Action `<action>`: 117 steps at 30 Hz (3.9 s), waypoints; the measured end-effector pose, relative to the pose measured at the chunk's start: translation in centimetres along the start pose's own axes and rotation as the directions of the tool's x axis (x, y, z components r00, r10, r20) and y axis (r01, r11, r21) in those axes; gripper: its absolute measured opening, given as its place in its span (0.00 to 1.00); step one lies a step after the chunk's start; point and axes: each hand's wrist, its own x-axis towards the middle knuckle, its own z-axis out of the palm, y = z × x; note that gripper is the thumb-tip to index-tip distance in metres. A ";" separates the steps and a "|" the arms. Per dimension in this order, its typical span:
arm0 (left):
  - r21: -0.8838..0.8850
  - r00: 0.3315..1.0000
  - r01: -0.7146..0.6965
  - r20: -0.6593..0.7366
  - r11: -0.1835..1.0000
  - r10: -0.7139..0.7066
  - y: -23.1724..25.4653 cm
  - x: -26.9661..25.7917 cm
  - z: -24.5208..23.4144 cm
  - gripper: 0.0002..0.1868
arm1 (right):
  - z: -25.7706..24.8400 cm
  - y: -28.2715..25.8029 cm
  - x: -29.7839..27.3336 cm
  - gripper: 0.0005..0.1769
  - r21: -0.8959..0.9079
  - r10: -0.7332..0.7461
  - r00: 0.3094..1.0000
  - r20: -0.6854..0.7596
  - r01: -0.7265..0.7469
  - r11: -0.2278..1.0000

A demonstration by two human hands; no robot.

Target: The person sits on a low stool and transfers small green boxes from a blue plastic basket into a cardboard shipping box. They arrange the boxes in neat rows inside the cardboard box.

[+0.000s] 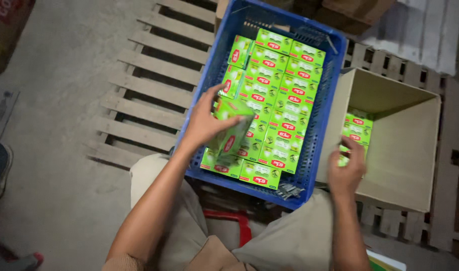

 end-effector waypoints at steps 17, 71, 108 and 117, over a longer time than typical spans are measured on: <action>0.008 0.831 -0.041 0.556 0.999 0.029 7.7 -4.9 12.4 0.71 | -5.0 -9.0 3.6 0.59 0.272 -0.050 0.725 0.687 -0.193 0.943; 0.026 0.751 0.191 0.640 0.981 -0.163 1.4 -2.2 28.7 0.59 | 0.5 35.1 -4.7 0.09 -0.413 0.509 0.017 0.861 0.607 0.679; 0.074 0.729 0.259 0.640 0.963 -0.245 1.0 -2.1 29.3 0.67 | -1.9 27.5 3.1 0.70 -0.397 0.453 0.020 0.891 0.520 0.756; 0.031 0.754 0.181 0.637 0.983 -0.159 0.7 -2.4 29.1 0.63 | -0.8 28.9 2.9 0.62 -0.444 0.489 0.072 0.869 0.548 0.709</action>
